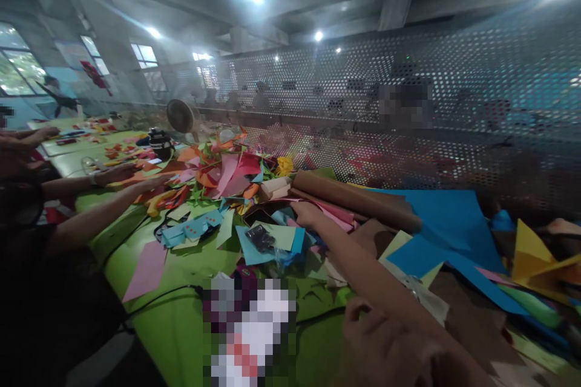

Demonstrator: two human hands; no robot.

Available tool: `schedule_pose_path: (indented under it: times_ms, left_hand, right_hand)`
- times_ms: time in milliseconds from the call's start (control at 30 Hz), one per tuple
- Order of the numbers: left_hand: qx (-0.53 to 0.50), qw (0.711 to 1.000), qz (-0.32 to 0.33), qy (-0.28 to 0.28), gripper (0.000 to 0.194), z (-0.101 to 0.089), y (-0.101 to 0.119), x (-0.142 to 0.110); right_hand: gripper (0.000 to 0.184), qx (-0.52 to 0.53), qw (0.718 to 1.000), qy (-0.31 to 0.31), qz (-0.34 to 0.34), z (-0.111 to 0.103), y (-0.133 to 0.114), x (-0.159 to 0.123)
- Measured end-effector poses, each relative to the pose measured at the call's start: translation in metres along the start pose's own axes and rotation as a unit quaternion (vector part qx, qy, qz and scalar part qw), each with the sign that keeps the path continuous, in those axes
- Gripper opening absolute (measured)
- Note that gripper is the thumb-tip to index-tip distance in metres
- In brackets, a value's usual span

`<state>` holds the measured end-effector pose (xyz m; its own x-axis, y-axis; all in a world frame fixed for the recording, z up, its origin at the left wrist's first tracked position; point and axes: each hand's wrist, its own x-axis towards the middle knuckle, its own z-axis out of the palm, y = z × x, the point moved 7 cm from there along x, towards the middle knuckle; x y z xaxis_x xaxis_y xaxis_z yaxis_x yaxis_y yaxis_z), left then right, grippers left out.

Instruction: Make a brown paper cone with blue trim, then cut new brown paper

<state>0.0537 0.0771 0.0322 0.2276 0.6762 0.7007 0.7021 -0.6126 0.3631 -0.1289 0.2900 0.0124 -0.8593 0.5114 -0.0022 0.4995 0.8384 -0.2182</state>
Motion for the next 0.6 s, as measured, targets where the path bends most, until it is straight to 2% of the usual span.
schedule_pose_path:
  times_ms: [167,300,400,533,600]
  left_hand:
    - [0.007,1.000,-0.010,0.004,0.022,0.014,-0.006,0.004]
    - [0.009,1.000,-0.017,0.008,0.019,0.010,-0.006,0.005]
    - [-0.007,0.999,-0.012,0.045,0.017,-0.006,0.001,0.005]
    - [-0.034,0.988,0.008,0.147,0.028,-0.037,0.009,0.005]
    - [-0.035,0.986,0.011,0.161,0.029,-0.044,0.009,0.006]
  right_hand:
    - [0.033,-0.009,0.999,0.030,0.044,0.000,-0.001,-0.002]
    - [0.031,0.028,0.995,0.067,0.069,-0.017,0.000,-0.006]
    - [0.029,0.084,0.987,0.108,0.084,-0.039,0.004,-0.014]
    - [0.038,0.190,0.965,0.150,0.099,-0.064,0.013,-0.034]
    - [0.039,0.249,0.951,0.149,0.104,-0.069,0.015,-0.046]
